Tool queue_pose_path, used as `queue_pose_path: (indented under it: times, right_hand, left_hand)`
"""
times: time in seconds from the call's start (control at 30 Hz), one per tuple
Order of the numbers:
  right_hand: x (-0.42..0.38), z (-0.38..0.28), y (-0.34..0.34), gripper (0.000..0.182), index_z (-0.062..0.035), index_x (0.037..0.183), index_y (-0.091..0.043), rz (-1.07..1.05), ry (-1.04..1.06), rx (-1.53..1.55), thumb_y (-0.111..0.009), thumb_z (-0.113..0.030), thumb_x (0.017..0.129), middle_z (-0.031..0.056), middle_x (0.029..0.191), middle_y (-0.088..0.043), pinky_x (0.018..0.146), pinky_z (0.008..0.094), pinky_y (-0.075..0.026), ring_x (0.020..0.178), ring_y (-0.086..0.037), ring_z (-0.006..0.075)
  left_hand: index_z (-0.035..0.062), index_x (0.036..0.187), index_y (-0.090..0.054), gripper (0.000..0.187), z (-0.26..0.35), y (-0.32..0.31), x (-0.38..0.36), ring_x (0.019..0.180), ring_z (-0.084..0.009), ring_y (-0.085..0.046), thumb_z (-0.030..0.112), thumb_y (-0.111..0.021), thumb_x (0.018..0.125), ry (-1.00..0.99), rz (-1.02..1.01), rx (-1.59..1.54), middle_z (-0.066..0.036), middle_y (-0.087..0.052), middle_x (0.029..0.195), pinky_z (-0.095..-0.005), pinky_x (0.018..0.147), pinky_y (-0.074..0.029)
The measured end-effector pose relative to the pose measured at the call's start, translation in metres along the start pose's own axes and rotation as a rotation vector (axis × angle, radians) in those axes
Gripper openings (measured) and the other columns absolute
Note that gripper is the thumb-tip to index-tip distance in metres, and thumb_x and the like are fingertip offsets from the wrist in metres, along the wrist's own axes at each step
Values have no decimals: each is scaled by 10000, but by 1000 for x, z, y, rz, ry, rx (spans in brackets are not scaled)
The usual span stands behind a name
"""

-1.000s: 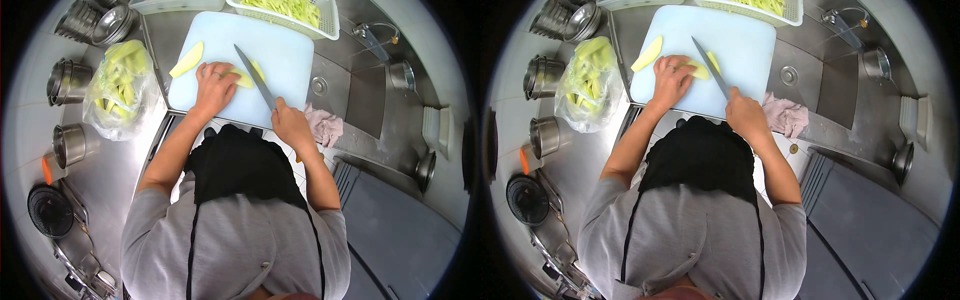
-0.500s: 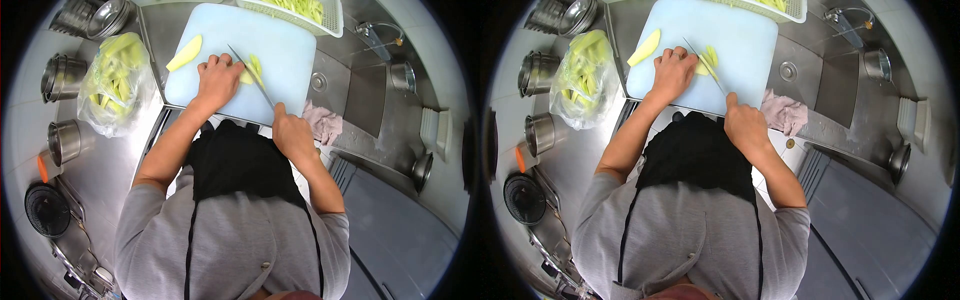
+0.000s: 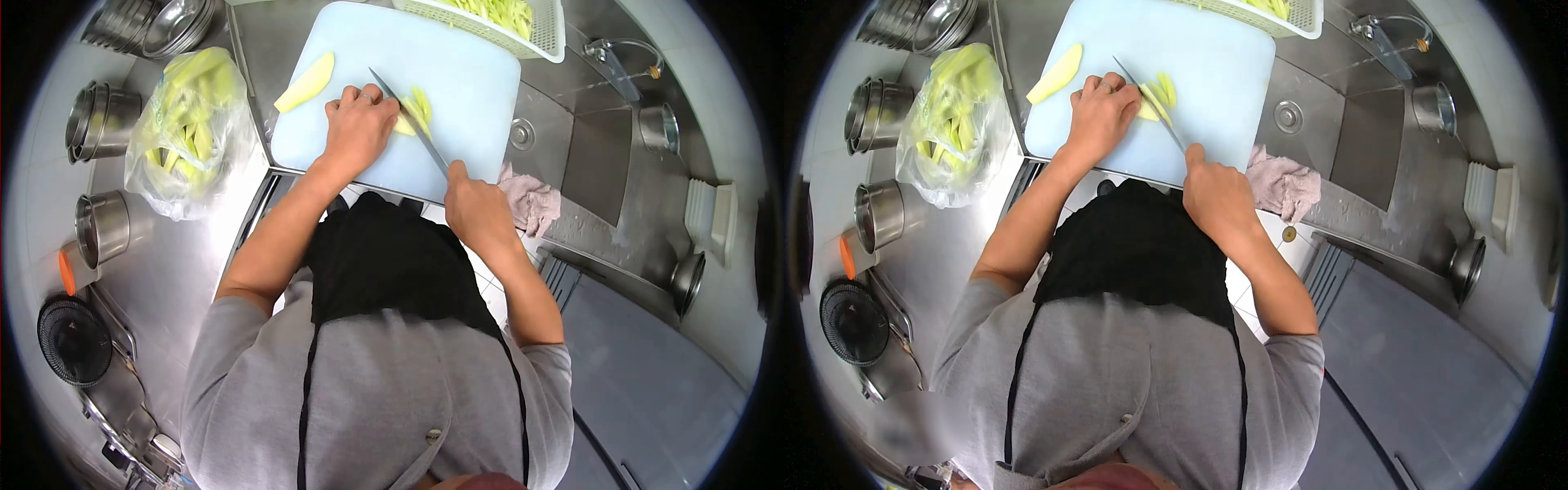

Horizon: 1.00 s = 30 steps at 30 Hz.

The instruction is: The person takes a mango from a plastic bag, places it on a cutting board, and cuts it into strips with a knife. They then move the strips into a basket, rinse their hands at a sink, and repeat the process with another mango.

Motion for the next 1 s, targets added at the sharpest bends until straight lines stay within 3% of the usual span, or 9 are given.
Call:
queue_pose_path:
  times: [0.1, 0.3, 0.5, 1.0]
  right_hand:
    - [20, 5, -20, 114, 49, 1022, -521, 102, 82, 35, -497, -12, 929, 300, 746, -694, 704, 597, -564, 725, -707, 508]
    - [12, -1, -7, 126, 52, 1020, -524, 43, 22, 23, -513, -7, 909, 304, 741, -694, 709, 606, -565, 716, -704, 512]
    - [27, -7, -18, 106, 45, 999, -515, 106, 104, 28, -504, -1, 904, 321, 739, -689, 726, 614, -567, 723, -710, 511]
    - [18, -14, -5, 94, 37, 1000, -529, -7, 38, 46, -502, -20, 931, 326, 763, -687, 758, 630, -545, 756, -696, 531]
  left_hand:
    - [162, 963, -727, 73, -1, 2, 2, 1041, -305, -579, 171, -757, 897, 14, -11, -7, -3, -654, 1048, -506, 820, -436]
    - [139, 954, -718, 74, -3, 3, 4, 1043, -305, -594, 152, -755, 891, 2, 15, -26, -4, -662, 1036, -499, 801, -453]
    - [122, 965, -717, 80, -8, 4, 6, 1032, -313, -606, 116, -743, 890, -7, 17, -43, -15, -667, 1046, -504, 796, -476]
    - [55, 920, -699, 115, -20, 11, 0, 927, -350, -623, -6, -744, 833, -67, 88, -199, -82, -681, 971, -467, 765, -526]
Point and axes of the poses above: each hand's wrist, its own x-axis towards the middle knuckle, its own y-axis out of the back of the hand, z = x × y, the point moved 8 cm from there along x, towards the middle knuckle
